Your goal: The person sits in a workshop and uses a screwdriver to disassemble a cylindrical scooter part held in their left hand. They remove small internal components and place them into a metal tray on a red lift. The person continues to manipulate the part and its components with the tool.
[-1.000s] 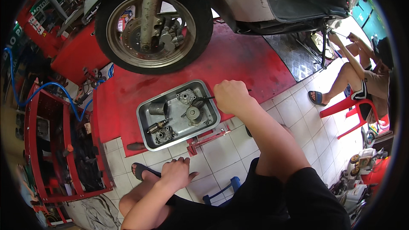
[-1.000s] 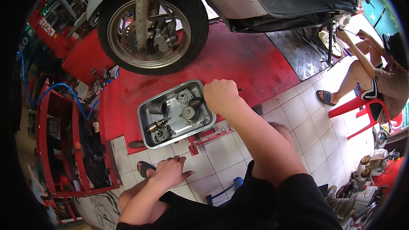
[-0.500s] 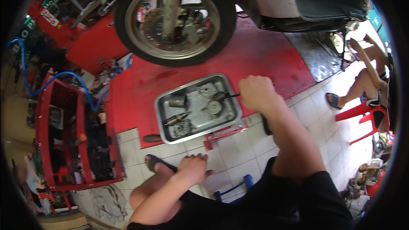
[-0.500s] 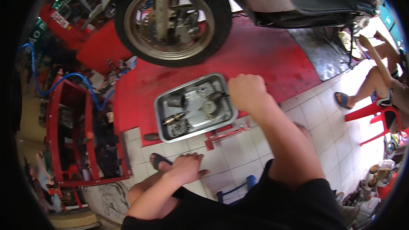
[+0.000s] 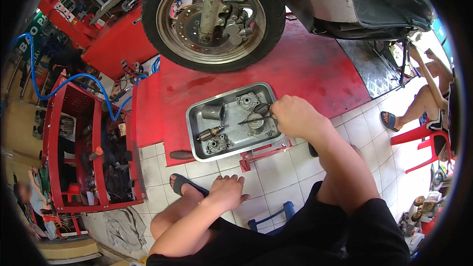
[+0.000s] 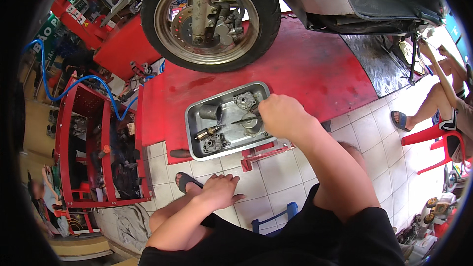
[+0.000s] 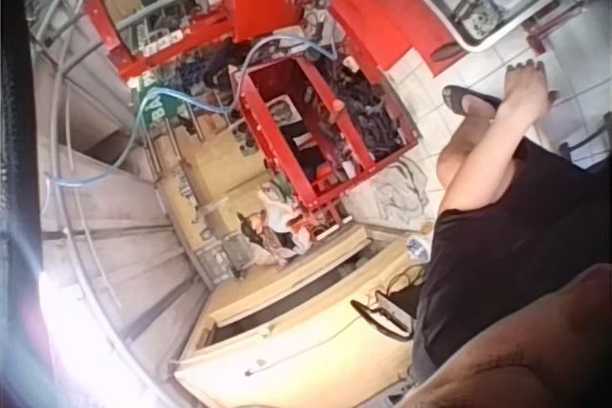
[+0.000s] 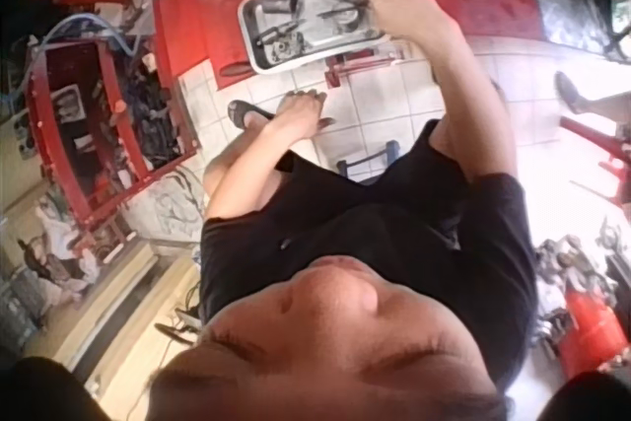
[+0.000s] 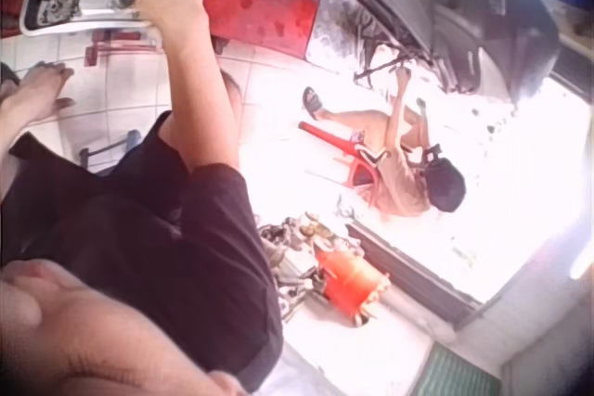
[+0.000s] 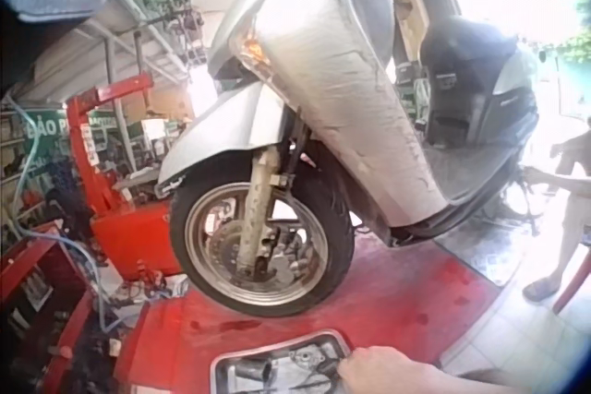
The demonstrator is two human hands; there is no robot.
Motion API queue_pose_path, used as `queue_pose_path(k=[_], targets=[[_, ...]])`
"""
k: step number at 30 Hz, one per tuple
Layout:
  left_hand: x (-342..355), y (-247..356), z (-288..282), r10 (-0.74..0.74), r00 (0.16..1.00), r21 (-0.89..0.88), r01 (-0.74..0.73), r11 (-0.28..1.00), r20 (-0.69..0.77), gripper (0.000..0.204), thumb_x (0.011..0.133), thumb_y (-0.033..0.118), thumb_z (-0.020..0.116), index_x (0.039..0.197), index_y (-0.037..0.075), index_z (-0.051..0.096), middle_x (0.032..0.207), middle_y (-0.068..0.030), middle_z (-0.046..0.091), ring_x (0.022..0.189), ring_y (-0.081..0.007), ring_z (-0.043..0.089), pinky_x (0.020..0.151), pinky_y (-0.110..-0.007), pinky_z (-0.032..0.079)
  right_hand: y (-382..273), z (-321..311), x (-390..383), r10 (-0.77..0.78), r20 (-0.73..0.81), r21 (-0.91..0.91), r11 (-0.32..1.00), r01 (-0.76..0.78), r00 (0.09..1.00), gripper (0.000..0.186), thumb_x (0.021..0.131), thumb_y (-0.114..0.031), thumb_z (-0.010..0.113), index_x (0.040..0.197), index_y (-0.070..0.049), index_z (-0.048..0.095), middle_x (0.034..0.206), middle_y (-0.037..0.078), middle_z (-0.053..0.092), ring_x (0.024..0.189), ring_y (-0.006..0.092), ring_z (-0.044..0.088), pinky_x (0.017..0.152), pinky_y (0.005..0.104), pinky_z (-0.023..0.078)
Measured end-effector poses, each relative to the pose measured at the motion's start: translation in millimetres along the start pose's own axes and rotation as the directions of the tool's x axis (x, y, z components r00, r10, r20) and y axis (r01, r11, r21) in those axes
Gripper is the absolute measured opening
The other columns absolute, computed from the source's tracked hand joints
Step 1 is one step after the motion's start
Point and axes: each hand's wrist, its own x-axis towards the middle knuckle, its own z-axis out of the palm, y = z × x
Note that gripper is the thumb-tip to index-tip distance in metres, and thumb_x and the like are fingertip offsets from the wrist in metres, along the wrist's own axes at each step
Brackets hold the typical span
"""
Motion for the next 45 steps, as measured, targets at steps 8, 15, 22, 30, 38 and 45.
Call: queue_pose_path(k=[8,15,22,30,38,45], targets=[[-8,-3,2,0.015,0.999,-0.017,-0.015,1.000,-0.039,0.055,0.093,0.050,0.063,0.124,0.005,0.060,0.112,-0.0157,0.066,0.108,-0.0317,0.066,0.094,-0.045,0.048,-3,-42,-5,0.027,0.081,0.740,0.668,-0.079,0.996,0.038,0.094,0.003,0.053,0.130,-0.003,0.064,0.108,0.023,0.070,0.097,0.0310,0.071,0.087,0.0389,0.058],[-3,-1,-2,0.014,0.999,-0.024,-0.015,1.000,-0.050,0.054,0.092,0.049,0.064,0.121,0.003,0.060,0.109,-0.0154,0.067,0.104,-0.0317,0.067,0.093,-0.045,0.048,3,-36,2,-0.301,-0.089,0.989,0.090,0.121,0.949,0.051,0.092,0.007,0.056,0.142,0.008,0.049,0.129,0.023,0.063,0.118,0.0253,0.065,0.099,0.0351,0.056],[-4,-1,-2,0.007,0.999,-0.013,-0.007,1.000,-0.040,0.056,0.092,0.049,0.064,0.122,0.002,0.059,0.111,-0.0155,0.067,0.105,-0.0315,0.067,0.092,-0.045,0.050,-20,-24,4,0.013,-0.311,0.765,0.596,0.243,0.950,0.017,0.092,-0.003,0.067,0.103,0.010,0.065,0.082,0.020,0.071,0.078,0.0251,0.074,0.070,0.0357,0.056],[-2,0,1,0.006,1.000,-0.011,-0.006,1.000,-0.025,0.058,0.092,0.050,0.064,0.124,0.002,0.058,0.113,-0.0156,0.066,0.106,-0.0315,0.067,0.093,-0.044,0.051,-27,-4,14,0.017,-0.384,0.496,0.847,0.191,0.923,0.032,0.100,-0.023,0.058,0.083,0.004,0.059,0.070,0.027,0.059,0.071,0.0477,0.058,0.064,0.0523,0.044],[-3,0,-1,0.015,0.999,-0.007,-0.016,1.000,-0.040,0.058,0.092,0.050,0.064,0.122,0.002,0.058,0.111,-0.0155,0.066,0.104,-0.0316,0.067,0.091,-0.044,0.052,-32,-3,15,-0.027,-0.342,0.482,0.853,0.200,0.939,0.027,0.099,-0.019,0.057,0.097,0.006,0.065,0.076,0.027,0.064,0.077,0.0464,0.062,0.070,0.0514,0.049],[-4,0,-1,0.019,0.999,-0.005,-0.019,1.000,-0.048,0.057,0.092,0.050,0.064,0.121,0.002,0.059,0.109,-0.0158,0.067,0.102,-0.0318,0.068,0.089,-0.044,0.052,-29,-2,14,-0.035,-0.327,0.473,0.859,0.196,0.945,0.024,0.097,-0.018,0.059,0.098,0.006,0.064,0.076,0.027,0.064,0.078,0.0465,0.063,0.069,0.0518,0.049]])
